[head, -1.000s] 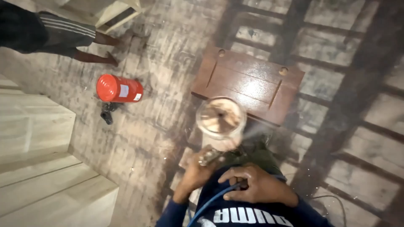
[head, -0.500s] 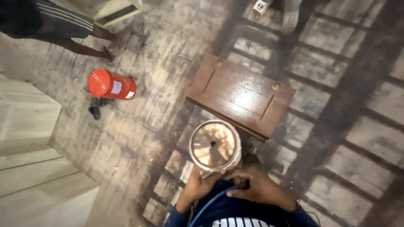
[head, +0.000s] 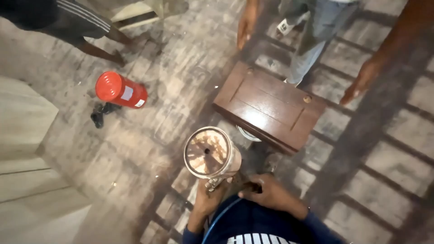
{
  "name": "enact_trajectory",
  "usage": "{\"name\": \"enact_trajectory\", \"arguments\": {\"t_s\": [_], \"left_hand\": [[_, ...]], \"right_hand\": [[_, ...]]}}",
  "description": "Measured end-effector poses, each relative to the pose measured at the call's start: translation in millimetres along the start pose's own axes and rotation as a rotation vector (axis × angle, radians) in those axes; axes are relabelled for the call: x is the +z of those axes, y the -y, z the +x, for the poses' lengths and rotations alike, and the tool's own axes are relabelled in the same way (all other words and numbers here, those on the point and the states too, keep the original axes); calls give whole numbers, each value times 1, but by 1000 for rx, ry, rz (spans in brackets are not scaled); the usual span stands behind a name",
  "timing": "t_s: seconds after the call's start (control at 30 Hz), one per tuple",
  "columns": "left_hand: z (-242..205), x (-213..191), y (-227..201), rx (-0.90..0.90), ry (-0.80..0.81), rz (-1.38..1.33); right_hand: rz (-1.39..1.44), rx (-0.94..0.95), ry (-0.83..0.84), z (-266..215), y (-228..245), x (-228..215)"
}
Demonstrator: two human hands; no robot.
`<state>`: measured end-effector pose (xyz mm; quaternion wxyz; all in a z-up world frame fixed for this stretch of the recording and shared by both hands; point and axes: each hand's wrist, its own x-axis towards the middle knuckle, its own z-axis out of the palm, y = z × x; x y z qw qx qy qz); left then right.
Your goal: Spray painting a wooden furniture panel using a handheld spray gun in a workshop setting.
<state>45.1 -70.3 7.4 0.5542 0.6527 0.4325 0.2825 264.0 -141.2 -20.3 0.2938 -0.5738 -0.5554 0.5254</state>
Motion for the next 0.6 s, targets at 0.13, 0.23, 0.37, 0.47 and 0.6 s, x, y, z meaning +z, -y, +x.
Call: {"name": "enact_trajectory", "arguments": {"t_s": [0.13,0.23,0.37,0.47,0.6], "left_hand": [[-13,-23,11,-21,13,-89],[-25,-38,26,32,-7,-151],[-37,-55,40,-115,-12,-90],[-45,-67,51,-122,-50,-87],[-53,-79,65,-99,-85,-170]], "right_hand": [[34,95,35,5,36,14],[62,126,26,6,44,30],[16,136,-54,3,37,56],[47,229,-47,5,54,66],[21,335,-36,5,69,75]]}}
